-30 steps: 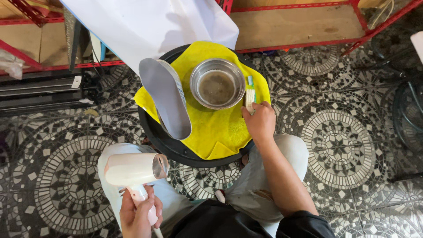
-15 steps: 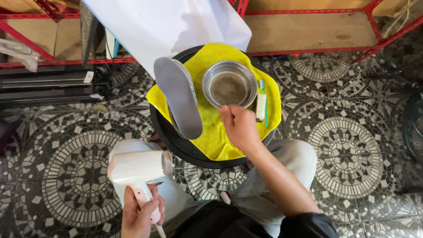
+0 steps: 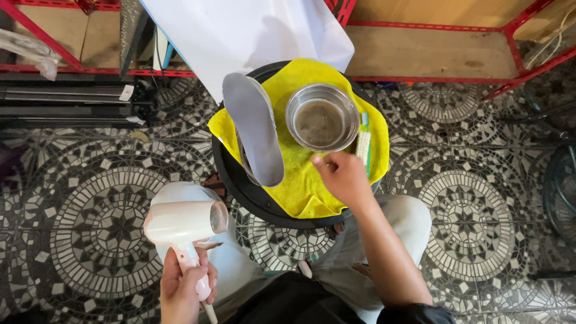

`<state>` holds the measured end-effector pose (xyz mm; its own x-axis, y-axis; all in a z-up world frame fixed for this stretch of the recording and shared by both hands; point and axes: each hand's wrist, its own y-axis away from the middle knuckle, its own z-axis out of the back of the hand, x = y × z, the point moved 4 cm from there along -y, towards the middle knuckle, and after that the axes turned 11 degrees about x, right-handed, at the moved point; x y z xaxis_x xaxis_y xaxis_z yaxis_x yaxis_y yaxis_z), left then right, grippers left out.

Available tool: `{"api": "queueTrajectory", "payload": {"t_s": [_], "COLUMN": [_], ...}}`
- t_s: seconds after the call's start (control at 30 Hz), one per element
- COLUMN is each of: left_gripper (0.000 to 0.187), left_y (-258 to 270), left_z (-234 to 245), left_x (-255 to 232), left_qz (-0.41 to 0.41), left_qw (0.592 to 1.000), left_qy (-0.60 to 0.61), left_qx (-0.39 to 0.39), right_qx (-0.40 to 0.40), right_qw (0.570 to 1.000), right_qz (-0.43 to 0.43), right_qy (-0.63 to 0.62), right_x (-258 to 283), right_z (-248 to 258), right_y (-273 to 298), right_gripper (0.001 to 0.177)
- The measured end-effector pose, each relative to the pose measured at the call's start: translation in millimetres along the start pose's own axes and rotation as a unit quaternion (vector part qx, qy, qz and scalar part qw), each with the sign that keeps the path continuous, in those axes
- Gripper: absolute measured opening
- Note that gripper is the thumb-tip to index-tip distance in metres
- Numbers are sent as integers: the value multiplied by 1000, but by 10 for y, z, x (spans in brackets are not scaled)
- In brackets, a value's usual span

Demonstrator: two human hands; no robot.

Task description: The person uses a hair dryer to dry a shoe insole. They hold the insole in one hand and direct the airflow from the hair dryer onto the surface, moving the dryer back and forth to cover different areas.

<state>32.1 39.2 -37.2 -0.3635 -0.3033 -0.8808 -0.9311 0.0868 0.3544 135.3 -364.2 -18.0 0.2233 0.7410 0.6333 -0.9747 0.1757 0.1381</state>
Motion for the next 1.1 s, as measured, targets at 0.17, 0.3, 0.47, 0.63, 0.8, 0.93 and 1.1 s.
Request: {"api": "queueTrajectory", "payload": {"t_s": [0.17,0.3,0.47,0.63,0.8,0.93,1.1], "left_gripper": [24,33,28,31,30,26,33], "left_y": [-22,-55,-5,-7,25,47,70], "left_z": [-51,-67,-72,-34,-90,-177,-226], "left_x": [-3,59,30,24,-1,-61,-98], "left_qz": [-6,-15,-20,-21,-6,-7,33], "left_qw": [1000,1000,999,1000,1000,999,999], "left_qy": [2,9,-5,2,5,0,-8], "left_qx": [11,24,25,21,17,32,34], "right_qx": [89,154,175,184,171,141,98], "right_qw": [989,947,983,960,963,974,990], "right_qz": [-36,-88,-61,-60,-118,-83,27], "right_qy": [-116,-268,13,201,173,155,101], "right_x": [167,585,347,-241,-368,-427,-239], "right_z": [-348,-442,-434,-620,-670,-639,-507], "right_y": [51,93,136,268,450,526,729], "right_gripper": [54,68,59,61,91,65,25]}}
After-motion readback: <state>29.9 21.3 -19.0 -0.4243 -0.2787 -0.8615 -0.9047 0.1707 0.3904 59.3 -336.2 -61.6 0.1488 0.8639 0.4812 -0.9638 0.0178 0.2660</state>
